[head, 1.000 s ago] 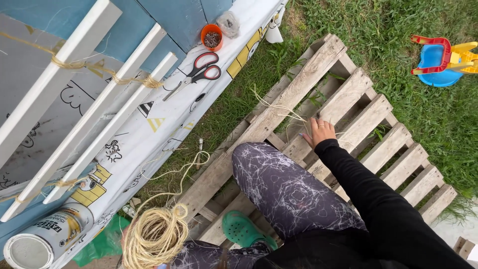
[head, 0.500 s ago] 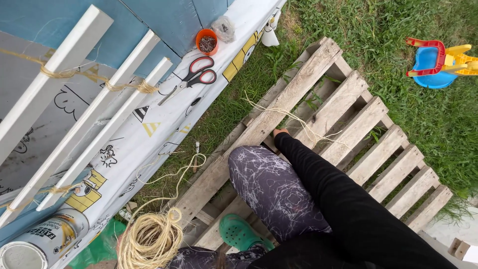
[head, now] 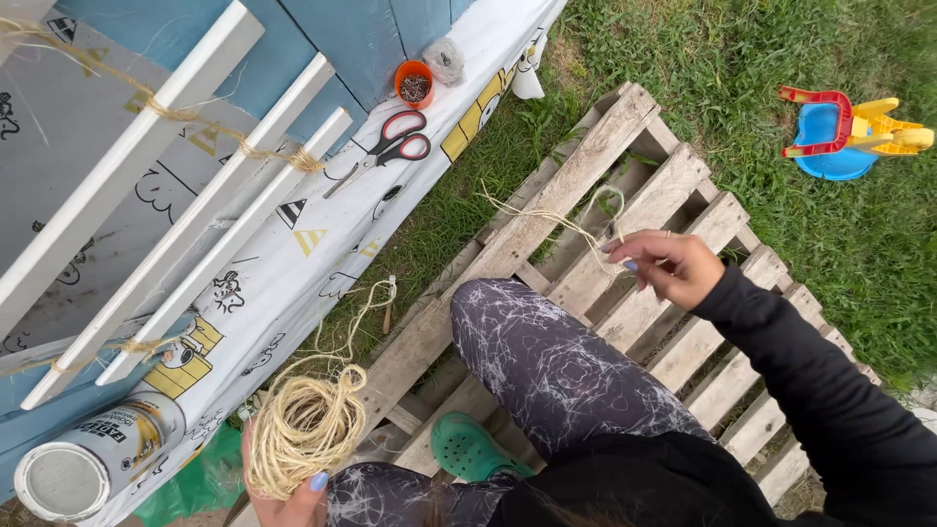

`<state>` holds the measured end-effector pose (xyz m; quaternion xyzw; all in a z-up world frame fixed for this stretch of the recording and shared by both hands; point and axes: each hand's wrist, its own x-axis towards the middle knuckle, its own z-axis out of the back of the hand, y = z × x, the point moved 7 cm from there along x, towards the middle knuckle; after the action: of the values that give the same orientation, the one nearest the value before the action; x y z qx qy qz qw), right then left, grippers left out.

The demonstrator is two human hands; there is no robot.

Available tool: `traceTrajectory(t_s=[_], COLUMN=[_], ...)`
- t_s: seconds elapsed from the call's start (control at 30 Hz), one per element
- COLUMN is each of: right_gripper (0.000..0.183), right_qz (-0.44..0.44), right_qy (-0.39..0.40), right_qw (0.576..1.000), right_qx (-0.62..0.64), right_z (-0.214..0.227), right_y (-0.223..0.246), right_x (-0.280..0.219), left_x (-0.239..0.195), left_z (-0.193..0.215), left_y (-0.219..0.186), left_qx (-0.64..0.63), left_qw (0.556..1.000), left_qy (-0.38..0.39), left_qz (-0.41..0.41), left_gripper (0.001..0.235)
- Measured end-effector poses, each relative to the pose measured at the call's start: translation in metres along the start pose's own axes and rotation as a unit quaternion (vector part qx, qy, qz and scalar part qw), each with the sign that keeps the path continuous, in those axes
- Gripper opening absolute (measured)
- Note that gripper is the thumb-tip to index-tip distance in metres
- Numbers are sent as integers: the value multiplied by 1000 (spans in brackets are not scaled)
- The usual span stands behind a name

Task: Painting the trim of a small wooden structure with white paint.

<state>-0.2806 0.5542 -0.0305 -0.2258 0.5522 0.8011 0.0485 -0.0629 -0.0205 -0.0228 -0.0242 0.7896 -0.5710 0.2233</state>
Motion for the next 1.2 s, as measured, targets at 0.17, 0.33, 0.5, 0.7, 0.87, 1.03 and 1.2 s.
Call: traceTrajectory(t_s=[0.17,0.33,0.5,0.7,0.87,1.03,1.2], right_gripper=[31,47,36,35,41,73,92], right_qz=[202,182,-24,-263,-129,125,102], right_qy=[-14,-23,-18,86,279,247,199], right_qw=[971,950,919,850,789,959,891], right_qx=[-125,-253,-394,-448,-532,-61,394], right_z=[6,-2,-8,-18,-72,-161,-200], right_y=[100,-25,-268,-308,-151,75,81], right_x=[-4,42,80,43,-6,-43,-44], left_x=[78,79,84,91,97,84,42], left_z=[-106,-101,-100,-119,-150,-196,-245], left_y=[-47,-43,-29,-29,-32,-35,-13], left_qx=[54,40,54,119,195,281,483], left_qw=[998,999,997,989,968,942,827], left_qy=[5,26,52,86,149,164,216], left_qz=[13,-13,-16,-2,-45,-86,-190], left_gripper=[93,93,88,78,71,75,101])
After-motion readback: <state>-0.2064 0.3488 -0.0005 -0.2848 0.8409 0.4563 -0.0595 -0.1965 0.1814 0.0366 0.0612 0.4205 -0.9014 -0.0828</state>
